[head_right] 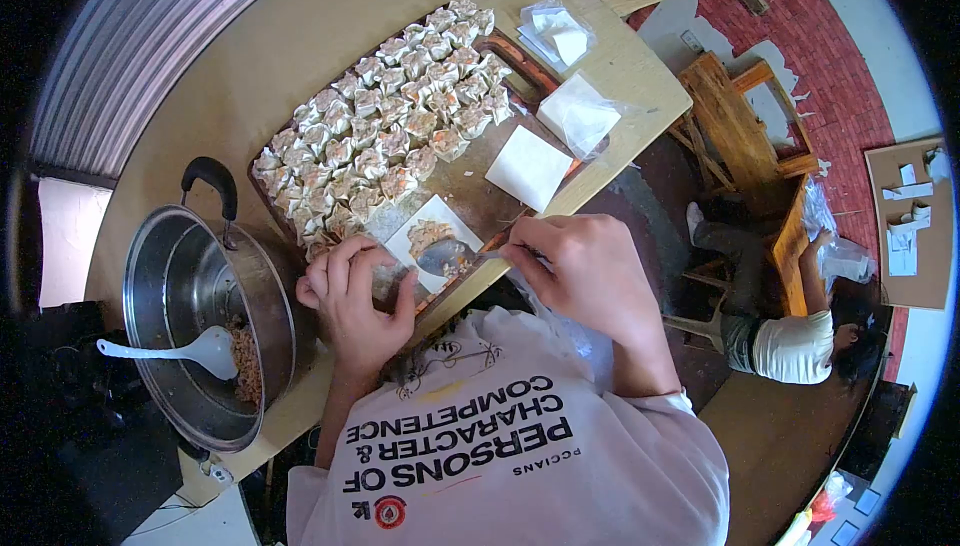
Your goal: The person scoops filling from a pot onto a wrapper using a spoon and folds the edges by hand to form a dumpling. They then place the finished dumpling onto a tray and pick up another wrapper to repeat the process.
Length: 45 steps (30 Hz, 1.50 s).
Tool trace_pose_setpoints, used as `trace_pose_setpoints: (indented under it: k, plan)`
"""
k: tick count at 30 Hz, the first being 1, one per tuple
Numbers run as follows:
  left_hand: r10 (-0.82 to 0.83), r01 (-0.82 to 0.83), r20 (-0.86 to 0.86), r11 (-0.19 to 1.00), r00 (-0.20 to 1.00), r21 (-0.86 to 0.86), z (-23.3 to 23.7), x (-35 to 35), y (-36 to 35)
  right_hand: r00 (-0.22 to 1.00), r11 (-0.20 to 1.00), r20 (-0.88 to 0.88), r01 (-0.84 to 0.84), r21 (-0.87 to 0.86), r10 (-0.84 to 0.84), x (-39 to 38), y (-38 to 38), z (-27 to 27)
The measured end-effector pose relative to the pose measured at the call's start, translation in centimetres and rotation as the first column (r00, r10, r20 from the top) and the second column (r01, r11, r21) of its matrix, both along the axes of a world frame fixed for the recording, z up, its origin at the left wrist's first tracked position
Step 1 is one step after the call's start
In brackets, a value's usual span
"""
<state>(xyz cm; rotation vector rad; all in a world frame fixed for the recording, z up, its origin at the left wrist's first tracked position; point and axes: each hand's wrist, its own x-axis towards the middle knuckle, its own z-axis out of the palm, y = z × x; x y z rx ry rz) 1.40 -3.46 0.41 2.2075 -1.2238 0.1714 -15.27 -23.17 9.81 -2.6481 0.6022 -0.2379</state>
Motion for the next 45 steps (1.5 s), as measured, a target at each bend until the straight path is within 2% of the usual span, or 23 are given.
trace_pose_setpoints:
  k: [3, 6, 9, 10, 12, 14, 16, 17, 19, 23, 26, 27, 29, 30, 31, 32, 34, 35, 36, 38, 42, 44, 45]
  plan:
    - [0.002, -0.002, -0.006, 1.000, 1.000, 0.003, 0.2, -0.1, 0.0, 1.000, 1.000, -0.024, 0.001, -0.004, -0.001, -0.5, -0.1, 0.4]
    - [0.005, -0.005, -0.014, 1.000, 1.000, 0.003, 0.2, 0.0, 0.1, 0.993, 0.997, 0.086, 0.078, 0.016, -0.079, -1.1, -0.7, 1.7]
    - [0.000, -0.001, -0.021, 1.000, 1.000, -0.008, -0.1, 0.0, 0.1, 0.904, 0.977, 0.375, 0.164, 0.136, -0.204, -0.4, -0.9, 3.2]
    - [-0.006, 0.005, -0.028, 1.000, 1.000, -0.014, -0.2, 0.1, 0.2, 0.904, 0.978, 0.378, 0.160, 0.135, -0.200, 0.4, -0.4, 3.8]
    - [-0.006, 0.005, -0.019, 1.000, 1.000, -0.029, -0.1, 0.1, 0.1, 0.859, 0.995, 0.512, -0.025, 0.092, -0.026, 2.4, 0.7, 4.7]
    - [-0.011, 0.011, -0.009, 0.999, 1.000, -0.042, -0.2, 0.2, 0.3, 0.758, 0.940, 0.560, -0.311, -0.141, 0.335, 5.5, 2.1, 4.2]
    - [-0.059, 0.060, 0.012, 0.995, 0.998, -0.085, -0.4, 0.3, 0.5, 0.500, 0.852, 0.715, -0.450, -0.268, 0.489, 9.5, 4.8, 2.8]
    - [0.113, -0.099, -0.011, 0.903, 0.993, 0.417, -3.8, 0.5, 0.9, 0.495, 0.817, 0.668, -0.470, -0.332, 0.556, 11.0, 6.4, 2.8]
    - [0.077, -0.075, 0.009, 0.932, 0.997, 0.354, -2.0, 0.5, 0.8, 0.478, 0.772, 0.618, -0.497, -0.396, 0.624, 13.0, 9.4, 2.5]
    - [-0.083, 0.072, 0.102, 0.992, 0.991, 0.104, 2.6, 0.2, 0.7, 0.461, 0.584, 0.362, -0.588, -0.559, 0.810, 15.6, 13.2, 0.3]
    - [-0.066, 0.055, 0.077, 0.989, 0.995, 0.137, 2.0, 0.2, 1.0, 0.468, 0.525, 0.247, -0.690, -0.499, 0.849, 16.0, 13.4, 1.0]
    - [-0.069, 0.058, 0.077, 0.989, 0.995, 0.138, 1.7, 0.2, 1.0, 0.470, 0.528, 0.248, -0.688, -0.498, 0.847, 15.4, 13.8, 0.2]
    - [-0.046, 0.042, 0.032, 0.993, 0.998, 0.114, 0.8, 0.2, 1.0, 0.821, 0.878, 0.353, -0.335, -0.342, 0.450, 13.8, 15.1, -2.0]
    - [-0.051, 0.048, 0.030, 0.992, 0.998, 0.113, 0.0, 0.3, 1.0, 0.824, 0.880, 0.351, -0.330, -0.341, 0.445, 13.9, 13.6, -0.7]
    - [-0.051, 0.050, 0.028, 0.998, 0.998, 0.029, -1.2, 0.4, 1.1, 0.634, 0.817, 0.532, -0.528, -0.233, 0.561, 13.7, 10.8, 0.6]
    - [-0.047, 0.049, 0.024, 0.997, 0.999, -0.056, -2.5, 0.5, 1.2, 0.403, 0.684, 0.701, -0.711, -0.164, 0.588, 13.1, 8.1, 1.5]
    - [-0.043, 0.044, 0.007, 0.974, 0.999, -0.224, -4.1, 0.3, 1.3, 0.579, 0.819, 0.699, -0.573, -0.018, 0.420, 10.1, 4.2, 1.6]
    - [-0.016, 0.017, 0.010, 0.991, 1.000, -0.136, -0.9, 0.3, 0.3, 0.696, 0.897, 0.660, -0.436, 0.075, 0.282, 8.8, 2.2, 0.7]
    - [-0.021, 0.021, 0.001, 0.991, 1.000, -0.136, -0.3, 0.2, 0.3, 0.786, 0.947, 0.605, -0.279, 0.159, 0.130, 7.5, 0.7, -0.9]
    - [-0.011, 0.011, 0.003, 0.999, 1.000, -0.050, 0.0, 0.1, 0.3, 0.908, 0.951, 0.391, 0.026, 0.307, -0.152, 5.8, -0.6, -3.0]
    - [-0.004, 0.013, 0.048, 0.983, 0.999, -0.180, -0.4, 0.4, 0.5, 0.932, 0.964, 0.338, 0.045, 0.261, -0.135, 5.3, -0.3, -6.7]
    - [0.014, 0.011, 0.101, 0.968, 0.995, -0.249, -0.5, 0.6, 1.3, 0.951, 0.998, 0.302, 0.065, 0.008, -0.064, 5.8, 0.3, -6.9]
    - [-0.021, 0.056, 0.110, 0.943, 0.994, -0.329, -0.7, 0.6, 1.9, 0.955, 0.998, 0.288, 0.060, 0.033, -0.067, 5.9, 0.3, -7.5]
